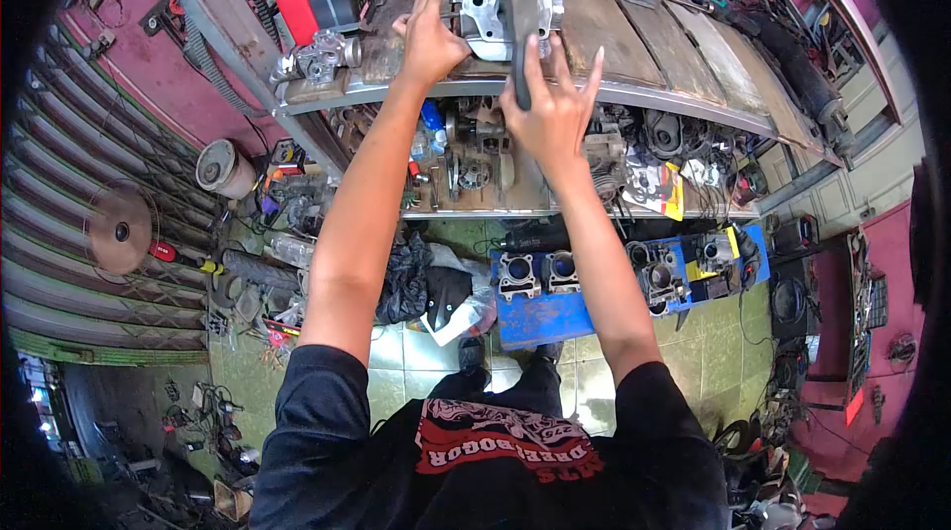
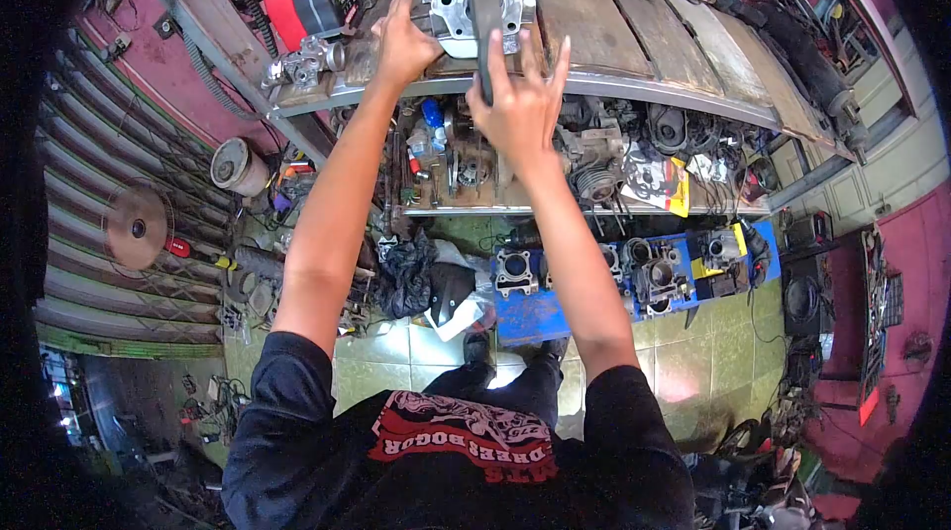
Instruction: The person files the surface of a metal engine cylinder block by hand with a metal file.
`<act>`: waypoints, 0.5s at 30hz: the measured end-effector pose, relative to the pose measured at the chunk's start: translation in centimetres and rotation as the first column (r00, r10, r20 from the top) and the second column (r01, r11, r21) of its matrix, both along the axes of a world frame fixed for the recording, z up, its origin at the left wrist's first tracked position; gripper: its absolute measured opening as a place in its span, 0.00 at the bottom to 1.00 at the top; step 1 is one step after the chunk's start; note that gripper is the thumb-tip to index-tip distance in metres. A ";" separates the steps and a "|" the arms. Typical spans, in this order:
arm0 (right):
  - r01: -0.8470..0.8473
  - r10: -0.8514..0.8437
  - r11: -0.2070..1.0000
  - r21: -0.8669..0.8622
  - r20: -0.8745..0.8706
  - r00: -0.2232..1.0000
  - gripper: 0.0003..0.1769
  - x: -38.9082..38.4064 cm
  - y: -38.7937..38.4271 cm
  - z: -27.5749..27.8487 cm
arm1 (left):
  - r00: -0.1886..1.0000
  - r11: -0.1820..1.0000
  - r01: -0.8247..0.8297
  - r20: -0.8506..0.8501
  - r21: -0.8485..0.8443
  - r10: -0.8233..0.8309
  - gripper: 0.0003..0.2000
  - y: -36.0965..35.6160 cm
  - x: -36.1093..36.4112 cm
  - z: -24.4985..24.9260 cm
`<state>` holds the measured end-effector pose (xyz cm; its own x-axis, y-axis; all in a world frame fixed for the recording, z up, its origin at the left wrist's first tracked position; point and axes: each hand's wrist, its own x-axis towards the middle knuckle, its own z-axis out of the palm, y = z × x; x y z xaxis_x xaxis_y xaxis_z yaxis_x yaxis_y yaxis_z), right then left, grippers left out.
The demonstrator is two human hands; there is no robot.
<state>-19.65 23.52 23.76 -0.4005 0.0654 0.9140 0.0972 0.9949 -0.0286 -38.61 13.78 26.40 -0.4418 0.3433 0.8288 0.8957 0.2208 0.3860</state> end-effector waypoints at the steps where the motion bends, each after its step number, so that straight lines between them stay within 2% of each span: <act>1: 0.045 -0.044 0.999 0.015 -0.031 0.999 0.39 -0.5 0.4 0.6 | 1.000 1.000 0.002 -0.005 0.011 -0.002 0.43 0.1 -0.3 -0.2; 2: 0.026 -0.025 0.999 0.022 -0.045 0.999 0.39 -0.6 0.5 0.8 | 0.995 0.993 0.098 0.026 0.063 -0.100 0.46 0.3 -0.8 -0.4; 3: 0.027 -0.026 0.999 0.022 -0.046 0.999 0.39 -0.3 0.2 0.3 | 0.995 0.993 0.099 0.026 0.062 -0.101 0.46 0.4 -1.0 -0.5; 5: -0.077 0.077 0.997 0.013 0.005 0.997 0.40 1.0 -1.1 -2.2 | 0.993 0.991 0.114 0.000 0.074 -0.115 0.47 0.4 -1.3 -0.8; 7: -0.149 0.144 0.988 0.038 0.109 0.983 0.41 2.6 -2.2 -4.3 | 0.993 0.990 0.118 -0.001 0.076 -0.119 0.47 0.3 -1.2 -0.8; 9: -0.101 0.098 0.995 0.016 0.130 0.987 0.40 2.4 -1.9 -3.7 | 0.992 0.989 0.125 -0.003 0.082 -0.126 0.47 0.3 -0.9 -0.5; 11: -0.057 0.057 0.998 0.002 0.011 0.998 0.39 0.4 -1.0 -1.0 | 0.999 0.999 0.039 0.033 0.021 -0.040 0.46 0.1 -0.2 -0.1; 12: 0.023 -0.020 0.999 0.047 -0.052 0.998 0.38 -0.2 -0.5 0.8 | 0.999 0.999 0.034 0.010 0.037 -0.034 0.46 0.3 -0.4 -0.3; 13: 0.017 -0.017 1.000 0.006 -0.062 0.998 0.38 -1.0 0.1 1.5 | 0.999 0.999 0.034 0.009 0.035 -0.034 0.46 0.2 -0.4 -0.2; 15: 0.036 -0.032 0.999 0.036 -0.089 0.996 0.38 -1.2 0.4 2.0 | 0.999 0.999 0.026 0.030 0.029 -0.027 0.46 0.3 -0.3 -0.2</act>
<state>-20.85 23.96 25.78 -0.3161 0.0423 0.9478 0.1298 0.9915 -0.0009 -38.96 14.05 26.24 -0.4577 0.3320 0.8248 0.8890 0.1854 0.4187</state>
